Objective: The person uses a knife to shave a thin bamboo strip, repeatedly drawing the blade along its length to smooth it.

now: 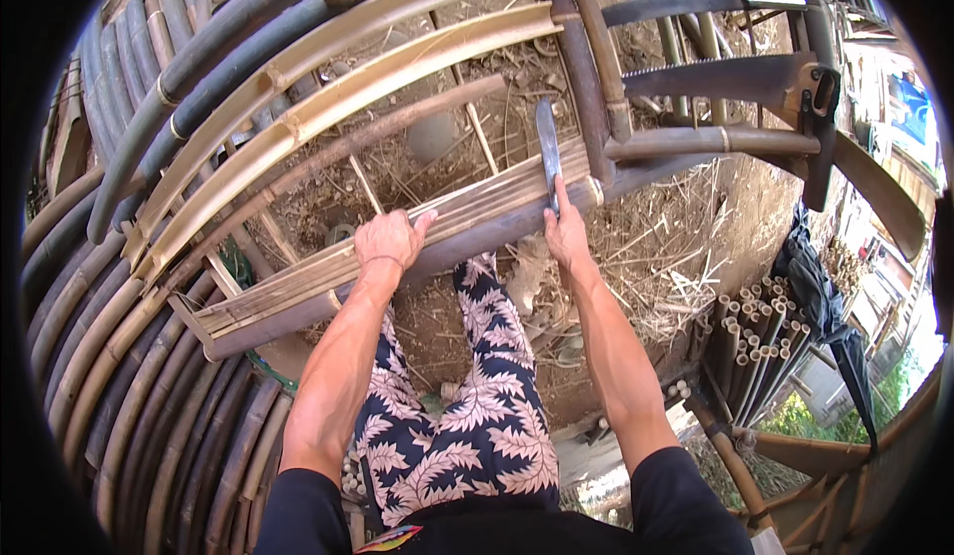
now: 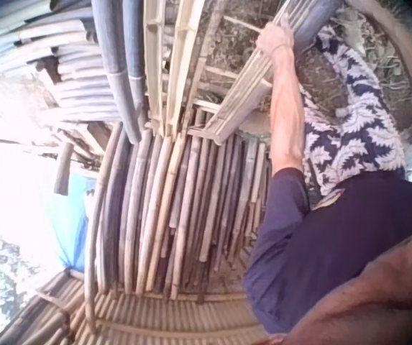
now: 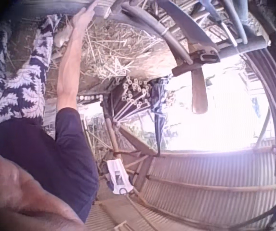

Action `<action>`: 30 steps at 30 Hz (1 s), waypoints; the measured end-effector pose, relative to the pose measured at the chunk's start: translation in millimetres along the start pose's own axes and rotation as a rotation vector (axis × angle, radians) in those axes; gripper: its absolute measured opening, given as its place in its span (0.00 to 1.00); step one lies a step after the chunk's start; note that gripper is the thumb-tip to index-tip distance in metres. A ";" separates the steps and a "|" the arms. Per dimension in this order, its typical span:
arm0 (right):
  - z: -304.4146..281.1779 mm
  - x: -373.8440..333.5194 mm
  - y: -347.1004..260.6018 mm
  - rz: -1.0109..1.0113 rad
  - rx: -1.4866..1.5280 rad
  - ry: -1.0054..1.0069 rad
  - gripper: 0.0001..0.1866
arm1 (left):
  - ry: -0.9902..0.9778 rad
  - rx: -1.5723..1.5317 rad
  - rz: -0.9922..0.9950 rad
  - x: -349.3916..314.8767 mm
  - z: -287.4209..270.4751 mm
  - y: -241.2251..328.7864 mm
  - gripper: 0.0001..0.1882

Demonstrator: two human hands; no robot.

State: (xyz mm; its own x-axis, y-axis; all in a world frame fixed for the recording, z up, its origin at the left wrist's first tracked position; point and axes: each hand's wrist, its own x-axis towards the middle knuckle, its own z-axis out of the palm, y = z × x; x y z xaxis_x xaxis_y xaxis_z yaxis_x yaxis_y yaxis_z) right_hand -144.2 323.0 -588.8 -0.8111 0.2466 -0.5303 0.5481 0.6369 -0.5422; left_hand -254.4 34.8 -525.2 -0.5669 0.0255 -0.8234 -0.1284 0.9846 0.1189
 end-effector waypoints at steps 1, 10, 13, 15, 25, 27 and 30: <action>0.0 -2.2 -1.7 0.016 0.001 0.007 0.38 | 0.001 -0.005 0.002 -2.0 -0.9 -0.9 0.36; -4.2 12.5 -18.3 0.194 -0.316 -0.074 0.39 | 0.129 0.080 0.190 3.0 56.0 -20.5 0.50; -26.6 24.2 -29.3 0.133 -0.428 -0.090 0.37 | 0.139 0.040 0.214 6.8 69.0 -31.6 0.53; -42.7 24.4 -43.6 0.067 -0.437 -0.027 0.34 | 0.131 -0.069 0.215 6.6 71.8 -29.6 0.50; -51.4 15.4 -37.8 0.071 -0.719 -0.247 0.33 | 0.419 -0.759 0.207 -3.3 47.5 -126.4 0.25; -47.4 16.8 -26.0 -0.018 -0.770 -0.196 0.33 | 0.853 -0.819 -0.058 -12.1 40.2 -213.7 0.21; -34.0 -4.5 -19.6 -0.301 -0.736 -0.086 0.32 | 1.094 -0.287 -0.609 -31.1 79.0 -403.9 0.36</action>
State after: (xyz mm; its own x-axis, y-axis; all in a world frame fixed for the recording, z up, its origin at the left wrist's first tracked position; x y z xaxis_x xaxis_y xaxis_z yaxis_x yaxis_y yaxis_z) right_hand -158.2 334.2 -553.6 -0.8677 -0.0511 -0.4945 0.0082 0.9931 -0.1169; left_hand -120.6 -350.0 -591.5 -0.7077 -0.7021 0.0789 -0.6934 0.7116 0.1132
